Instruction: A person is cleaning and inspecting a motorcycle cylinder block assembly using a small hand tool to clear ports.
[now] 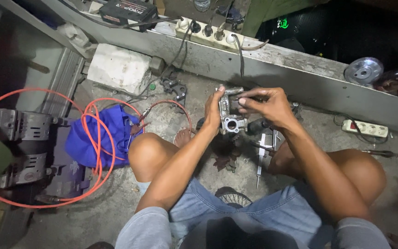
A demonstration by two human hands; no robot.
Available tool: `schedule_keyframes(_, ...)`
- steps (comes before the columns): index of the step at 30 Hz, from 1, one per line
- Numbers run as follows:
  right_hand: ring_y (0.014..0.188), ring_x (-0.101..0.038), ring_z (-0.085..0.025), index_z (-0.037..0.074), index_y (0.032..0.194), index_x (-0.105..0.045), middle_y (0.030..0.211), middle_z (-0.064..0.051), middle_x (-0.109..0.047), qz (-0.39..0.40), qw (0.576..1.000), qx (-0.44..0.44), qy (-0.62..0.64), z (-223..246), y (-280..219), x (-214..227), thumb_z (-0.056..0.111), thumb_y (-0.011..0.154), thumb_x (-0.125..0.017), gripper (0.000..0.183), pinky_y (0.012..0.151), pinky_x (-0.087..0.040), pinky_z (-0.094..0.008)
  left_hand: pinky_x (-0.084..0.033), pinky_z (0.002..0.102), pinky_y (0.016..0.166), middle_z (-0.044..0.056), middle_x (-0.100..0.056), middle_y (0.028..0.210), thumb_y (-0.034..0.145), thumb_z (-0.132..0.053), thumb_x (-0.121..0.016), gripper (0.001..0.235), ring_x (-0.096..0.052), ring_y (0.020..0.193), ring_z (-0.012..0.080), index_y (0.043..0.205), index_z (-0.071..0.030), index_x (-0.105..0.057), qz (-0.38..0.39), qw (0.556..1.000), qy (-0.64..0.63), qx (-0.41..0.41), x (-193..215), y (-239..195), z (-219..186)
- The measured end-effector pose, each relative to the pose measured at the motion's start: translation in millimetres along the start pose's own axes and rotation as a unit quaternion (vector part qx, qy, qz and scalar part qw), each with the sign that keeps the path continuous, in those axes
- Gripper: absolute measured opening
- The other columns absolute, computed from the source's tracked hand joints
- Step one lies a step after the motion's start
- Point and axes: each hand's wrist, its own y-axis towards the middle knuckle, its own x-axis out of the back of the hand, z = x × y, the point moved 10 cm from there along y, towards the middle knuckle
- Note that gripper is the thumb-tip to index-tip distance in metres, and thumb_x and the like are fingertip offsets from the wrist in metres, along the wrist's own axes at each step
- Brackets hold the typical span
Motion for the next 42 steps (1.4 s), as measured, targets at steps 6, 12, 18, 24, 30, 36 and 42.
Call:
schedule_keyframes(6,0.055,-0.070,-0.021,-0.008,0.105,-0.072,0.078,-0.023,-0.071,0.007,0.999,-0.038,-0.018,-26.1,1.6,3.8,0.001,0.090,-0.076,0.018,0.046,-0.063,-0.033,-0.038,0.050,0.111,0.024,-0.054,0.129,0.081,-0.072,-0.061,0.084,-0.050,0.129,0.0394,0.130,-0.004,-0.058,0.005,1.000,-0.005,0.003,1.3,7.1,11.9)
schedule_keyframes(12,0.081,-0.063,-0.034,0.017,0.083,-0.075,0.072,-0.006,-0.064,-0.013,0.919,0.213,-0.332,-33.8,4.0,-0.8,0.024,0.077,-0.091,0.018,0.082,-0.051,-0.045,-0.036,0.049,0.109,0.024,-0.057,0.117,0.085,-0.061,-0.064,0.067,-0.050,0.120,0.0375,0.115,-0.002,-0.063,-0.030,0.998,-0.010,-0.050,9.4,4.1,4.9)
schedule_keyframes(18,0.092,-0.063,-0.046,0.007,0.106,-0.056,0.100,-0.016,-0.049,-0.076,0.922,0.192,-0.327,-32.1,-4.5,-7.5,0.020,0.084,-0.089,0.041,0.079,-0.052,-0.051,-0.020,0.054,0.113,0.022,-0.034,0.133,0.082,-0.075,-0.057,0.085,-0.029,0.131,0.0388,0.131,-0.008,-0.039,-0.018,0.998,0.063,-0.019,22.3,25.9,44.2)
schedule_keyframes(24,0.097,-0.065,-0.045,0.010,0.101,-0.054,0.103,-0.018,-0.054,-0.137,0.932,0.092,-0.322,-44.6,-0.4,5.2,0.035,0.092,-0.085,0.042,0.086,-0.050,-0.050,-0.002,0.054,0.125,0.024,-0.012,0.165,0.073,-0.087,-0.051,0.122,-0.008,0.154,0.0394,0.161,-0.009,-0.018,-0.013,0.992,0.110,0.062,15.5,20.8,46.7)
schedule_keyframes(30,0.081,-0.073,-0.027,0.012,0.107,-0.059,0.085,-0.013,-0.071,-0.115,0.968,-0.008,-0.221,-59.7,-4.9,2.6,0.024,0.082,-0.090,0.042,0.073,-0.056,-0.037,-0.008,0.056,0.123,0.035,-0.016,0.161,0.078,-0.076,-0.057,0.122,-0.013,0.151,0.0482,0.157,0.007,-0.017,-0.052,0.997,0.059,-0.001,20.2,1.1,11.6)
schedule_keyframes(36,0.083,-0.069,-0.041,0.013,0.114,-0.056,0.085,-0.016,-0.063,-0.065,0.955,-0.018,-0.288,-58.3,4.6,8.7,0.031,0.084,-0.087,0.047,0.070,-0.051,-0.052,-0.015,0.053,0.124,0.029,-0.026,0.158,0.079,-0.078,-0.059,0.113,-0.022,0.150,0.0438,0.157,-0.002,-0.027,-0.023,0.994,0.105,-0.019,22.0,23.8,44.0)
schedule_keyframes(42,0.106,-0.067,-0.046,0.005,0.132,-0.043,0.110,-0.027,-0.065,0.028,0.977,-0.028,-0.210,-66.7,17.1,3.8,0.009,0.072,-0.091,0.076,0.087,-0.056,-0.056,-0.011,0.052,0.125,0.033,-0.022,0.159,0.081,-0.075,-0.062,0.116,-0.018,0.151,0.0447,0.157,0.003,-0.024,-0.032,0.990,0.134,-0.021,22.7,43.5,56.7)
